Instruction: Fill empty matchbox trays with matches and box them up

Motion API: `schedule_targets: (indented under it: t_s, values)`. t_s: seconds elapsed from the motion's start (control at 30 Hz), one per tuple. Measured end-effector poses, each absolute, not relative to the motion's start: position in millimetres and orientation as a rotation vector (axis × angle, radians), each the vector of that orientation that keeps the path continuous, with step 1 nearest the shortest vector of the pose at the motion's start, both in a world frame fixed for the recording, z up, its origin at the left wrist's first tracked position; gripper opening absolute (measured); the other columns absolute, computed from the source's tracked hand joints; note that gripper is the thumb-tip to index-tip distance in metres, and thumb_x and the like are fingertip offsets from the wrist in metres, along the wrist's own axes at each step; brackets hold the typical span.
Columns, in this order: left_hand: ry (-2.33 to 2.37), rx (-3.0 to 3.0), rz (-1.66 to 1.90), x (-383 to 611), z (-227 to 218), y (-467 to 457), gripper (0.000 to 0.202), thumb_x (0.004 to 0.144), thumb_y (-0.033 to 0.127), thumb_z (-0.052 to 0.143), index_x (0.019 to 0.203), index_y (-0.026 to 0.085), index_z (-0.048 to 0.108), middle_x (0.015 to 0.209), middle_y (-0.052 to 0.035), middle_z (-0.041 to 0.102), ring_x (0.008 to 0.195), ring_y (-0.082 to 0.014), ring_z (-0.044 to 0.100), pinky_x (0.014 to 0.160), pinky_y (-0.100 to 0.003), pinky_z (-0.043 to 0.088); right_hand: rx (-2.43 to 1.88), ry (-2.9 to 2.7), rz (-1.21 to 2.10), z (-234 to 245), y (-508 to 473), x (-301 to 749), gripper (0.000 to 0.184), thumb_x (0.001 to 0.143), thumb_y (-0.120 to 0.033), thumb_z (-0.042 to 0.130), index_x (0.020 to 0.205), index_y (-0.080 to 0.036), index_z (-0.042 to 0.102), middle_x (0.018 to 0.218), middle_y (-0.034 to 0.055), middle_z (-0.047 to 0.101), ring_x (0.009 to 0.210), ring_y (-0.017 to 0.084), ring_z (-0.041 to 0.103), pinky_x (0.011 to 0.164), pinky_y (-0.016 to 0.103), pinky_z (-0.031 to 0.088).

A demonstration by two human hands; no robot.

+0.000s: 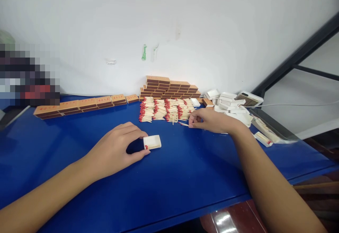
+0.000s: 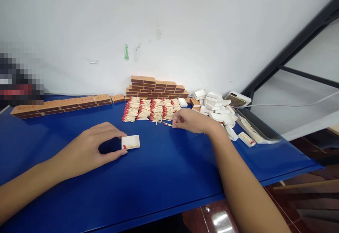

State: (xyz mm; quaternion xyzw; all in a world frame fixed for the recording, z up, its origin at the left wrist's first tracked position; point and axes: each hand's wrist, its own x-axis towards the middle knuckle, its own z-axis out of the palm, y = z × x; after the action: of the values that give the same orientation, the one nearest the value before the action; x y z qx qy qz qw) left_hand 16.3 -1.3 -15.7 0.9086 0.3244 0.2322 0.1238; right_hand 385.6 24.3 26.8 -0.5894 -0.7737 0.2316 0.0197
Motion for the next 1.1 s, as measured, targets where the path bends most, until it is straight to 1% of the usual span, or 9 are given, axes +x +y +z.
schedule_targets:
  t_s: [0.23, 0.5, 0.6, 0.7, 0.8, 0.9, 1.0, 1.1]
  values:
    - [0.944, 2.650, 0.677, 17, -15, -1, 0.031, 0.099, 0.044, 0.072, 0.120, 0.022, 0.077, 0.111, -0.0067, 0.078, 0.104, -0.0261, 0.070, 0.091, -0.042, 0.057, -1.763, -2.396, 0.694, 24, 24, 381, 0.018, 0.091, -0.033, 0.065, 0.095, -0.020, 0.077, 0.089, 0.0066, 0.076, 0.078, 0.021, 0.065, 0.067, 0.031, 0.045]
    - [0.938, 2.656, 0.695, 17, -16, -1, 0.031, 0.099, 0.045, 0.072, 0.120, 0.022, 0.076, 0.111, -0.0073, 0.078, 0.105, -0.0265, 0.071, 0.092, -0.041, 0.058, -1.758, -2.385, 0.677, 22, 22, 375, 0.011, 0.087, -0.032, 0.069, 0.087, -0.021, 0.073, 0.081, 0.0037, 0.073, 0.071, 0.019, 0.063, 0.063, 0.030, 0.044]
    - [0.941, 2.654, 0.696, 17, -16, -1, 0.031, 0.099, 0.044, 0.072, 0.120, 0.023, 0.077, 0.111, -0.0068, 0.078, 0.105, -0.0265, 0.071, 0.092, -0.041, 0.058, -1.762, -2.386, 0.598, 22, 22, 375, 0.016, 0.089, -0.038, 0.070, 0.090, -0.022, 0.071, 0.079, 0.0023, 0.070, 0.069, 0.018, 0.060, 0.062, 0.030, 0.041]
    - [0.947, 2.650, 0.682, 17, -16, -1, 0.030, 0.099, 0.044, 0.072, 0.120, 0.023, 0.076, 0.111, -0.0066, 0.078, 0.105, -0.0265, 0.071, 0.092, -0.041, 0.058, -1.758, -2.401, 0.566, 21, 23, 373, 0.021, 0.092, -0.043, 0.070, 0.094, -0.022, 0.072, 0.079, 0.0020, 0.069, 0.068, 0.017, 0.057, 0.061, 0.030, 0.039]
    - [0.940, 2.656, 0.681, 16, -16, -1, 0.030, 0.099, 0.043, 0.073, 0.121, 0.022, 0.076, 0.111, -0.0065, 0.078, 0.105, -0.0261, 0.070, 0.092, -0.041, 0.057, -1.746, -2.392, 0.641, 20, 24, 371, 0.019, 0.093, -0.039, 0.068, 0.090, -0.021, 0.072, 0.078, 0.0034, 0.070, 0.069, 0.018, 0.059, 0.062, 0.030, 0.041]
    - [0.924, 2.664, 0.694, 16, -16, -2, 0.030, 0.099, 0.042, 0.074, 0.121, 0.022, 0.076, 0.111, -0.0060, 0.078, 0.105, -0.0256, 0.070, 0.092, -0.041, 0.057, -1.741, -2.384, 0.647, 21, 23, 367, 0.018, 0.093, -0.036, 0.067, 0.088, -0.020, 0.072, 0.078, 0.0042, 0.071, 0.068, 0.018, 0.059, 0.062, 0.030, 0.040]
    - [0.895, 2.689, 0.716, 16, -15, -2, 0.028, 0.099, 0.038, 0.075, 0.120, 0.021, 0.075, 0.110, -0.0053, 0.078, 0.105, -0.0252, 0.070, 0.091, -0.041, 0.056, -1.706, -2.392, 0.633, 27, 18, 360, 0.020, 0.096, -0.037, 0.064, 0.089, -0.020, 0.072, 0.081, 0.0049, 0.072, 0.068, 0.018, 0.059, 0.063, 0.030, 0.040]
    - [0.851, 2.739, 0.743, 18, -14, -4, 0.025, 0.100, 0.035, 0.074, 0.121, 0.020, 0.074, 0.109, -0.0053, 0.078, 0.105, -0.0250, 0.069, 0.092, -0.041, 0.054, -1.573, -2.377, 0.647, 34, 8, 347, 0.022, 0.101, -0.038, 0.062, 0.093, -0.020, 0.072, 0.086, 0.0047, 0.073, 0.072, 0.018, 0.060, 0.065, 0.029, 0.042]
